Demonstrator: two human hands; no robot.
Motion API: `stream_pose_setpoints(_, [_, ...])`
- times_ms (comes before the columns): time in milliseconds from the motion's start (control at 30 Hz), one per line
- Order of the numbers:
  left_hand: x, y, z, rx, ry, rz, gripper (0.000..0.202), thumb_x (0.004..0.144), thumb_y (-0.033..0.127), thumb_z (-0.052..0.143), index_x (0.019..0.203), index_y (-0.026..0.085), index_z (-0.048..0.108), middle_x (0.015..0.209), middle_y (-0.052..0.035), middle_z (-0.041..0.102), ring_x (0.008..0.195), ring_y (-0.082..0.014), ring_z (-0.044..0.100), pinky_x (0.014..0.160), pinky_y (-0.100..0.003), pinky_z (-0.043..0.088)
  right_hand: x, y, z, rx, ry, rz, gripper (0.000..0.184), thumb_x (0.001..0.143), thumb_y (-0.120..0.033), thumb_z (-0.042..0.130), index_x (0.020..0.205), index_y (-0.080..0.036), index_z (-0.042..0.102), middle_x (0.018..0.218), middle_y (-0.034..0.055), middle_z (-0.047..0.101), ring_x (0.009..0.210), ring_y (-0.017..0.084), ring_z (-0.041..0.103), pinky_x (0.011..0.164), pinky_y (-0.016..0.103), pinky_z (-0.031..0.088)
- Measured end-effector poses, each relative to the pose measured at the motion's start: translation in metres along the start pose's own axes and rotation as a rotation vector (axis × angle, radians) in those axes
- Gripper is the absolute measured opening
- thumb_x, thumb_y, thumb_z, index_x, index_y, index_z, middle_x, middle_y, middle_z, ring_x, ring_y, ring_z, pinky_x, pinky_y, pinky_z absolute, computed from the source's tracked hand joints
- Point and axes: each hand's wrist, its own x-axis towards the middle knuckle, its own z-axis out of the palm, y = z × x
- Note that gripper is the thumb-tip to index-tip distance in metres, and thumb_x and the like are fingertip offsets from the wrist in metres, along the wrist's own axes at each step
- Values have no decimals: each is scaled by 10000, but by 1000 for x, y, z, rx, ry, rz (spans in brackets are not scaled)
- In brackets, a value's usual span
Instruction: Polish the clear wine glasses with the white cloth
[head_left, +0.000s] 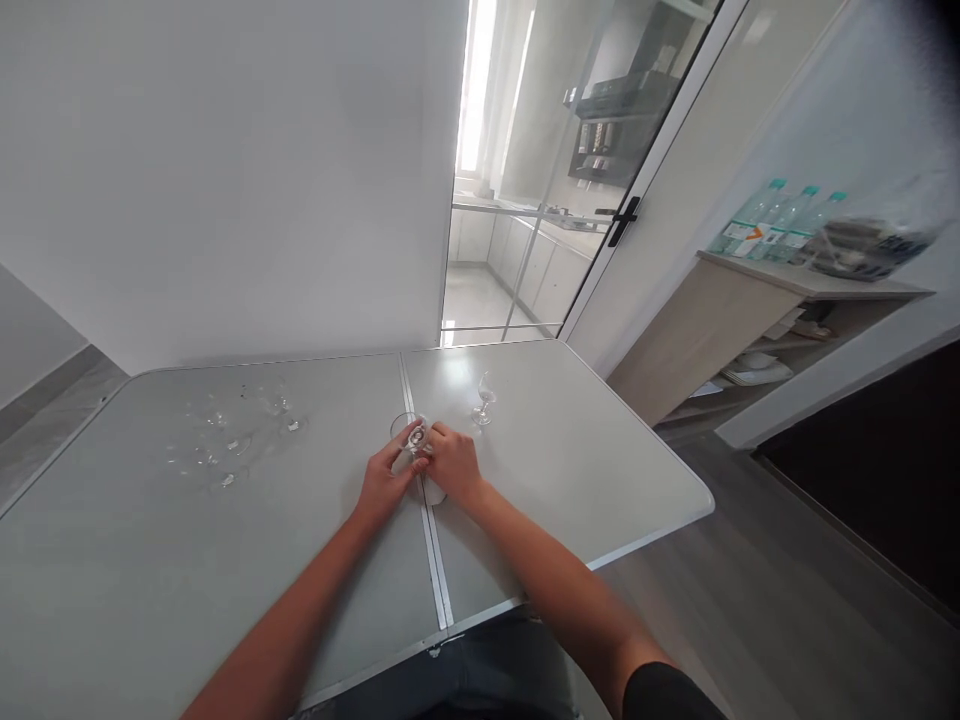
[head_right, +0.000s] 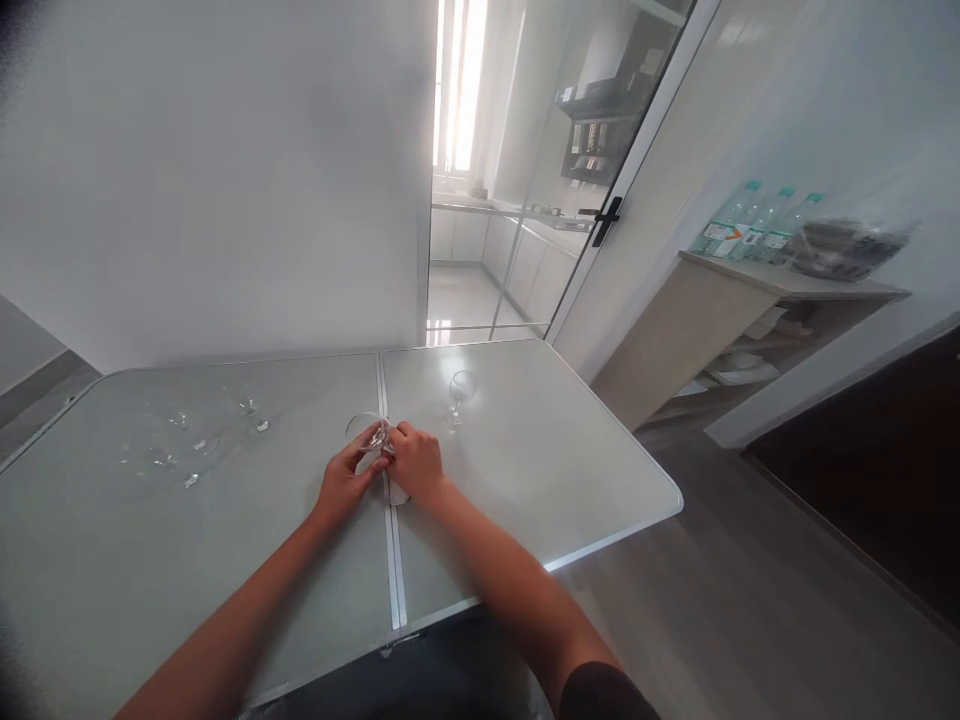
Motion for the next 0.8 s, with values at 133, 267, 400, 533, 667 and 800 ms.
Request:
stream_pose_setpoints(133, [0, 5, -5, 48, 99, 96, 357, 937, 390, 607, 1276, 276, 619, 1300, -90, 593, 1026, -205, 639, 926, -362, 509, -6, 4, -41, 339, 376, 51, 159, 899, -290, 608, 974, -254, 743, 932, 67, 720, 825, 227, 654, 786, 321, 454])
stream_pose_setpoints(267, [1, 4, -5, 90, 104, 77, 236, 968, 416, 548, 1025, 231, 684, 1131, -81, 547, 836, -154, 596, 792, -320, 516, -14, 39, -98, 376, 710, 238, 244, 887, -401, 626, 907, -198, 758, 905, 76, 748, 813, 238, 670, 779, 329, 487])
stream_pose_setpoints(400, [2, 1, -1, 63, 77, 29, 238, 967, 425, 548, 980, 227, 680, 1095, -66, 494, 716, -111, 535, 693, -293, 519, -5, 111, -122, 211, 540, 466, 261, 778, -408, 689, 765, -162, 776, 790, 76, 764, 758, 227, 680, 697, 290, 477])
stream_pose_setpoints(533, [2, -1, 0, 27, 35, -25, 239, 967, 429, 544, 962, 230, 676, 1106, -58, 458, 699, -95, 511, 619, -257, 497, 9, 165, -105, 63, 246, 549, 212, 710, -361, 706, 738, -167, 788, 749, 96, 771, 726, 211, 683, 638, 259, 464])
stream_pose_setpoints(667, [3, -2, -1, 2, 31, -56, 251, 964, 436, 545, 954, 223, 677, 1085, -56, 446, 685, -91, 494, 554, -229, 468, 18, 184, -87, 17, 188, 552, 194, 703, -339, 701, 749, -176, 794, 804, 117, 781, 730, 207, 694, 634, 258, 469])
stream_pose_setpoints(800, [2, -1, -1, -17, 25, -56, 260, 966, 441, 540, 943, 219, 674, 1076, -59, 448, 689, -98, 487, 542, -223, 461, 20, 189, -80, 2, 177, 562, 205, 699, -342, 699, 772, -179, 800, 842, 128, 786, 768, 232, 710, 641, 270, 477])
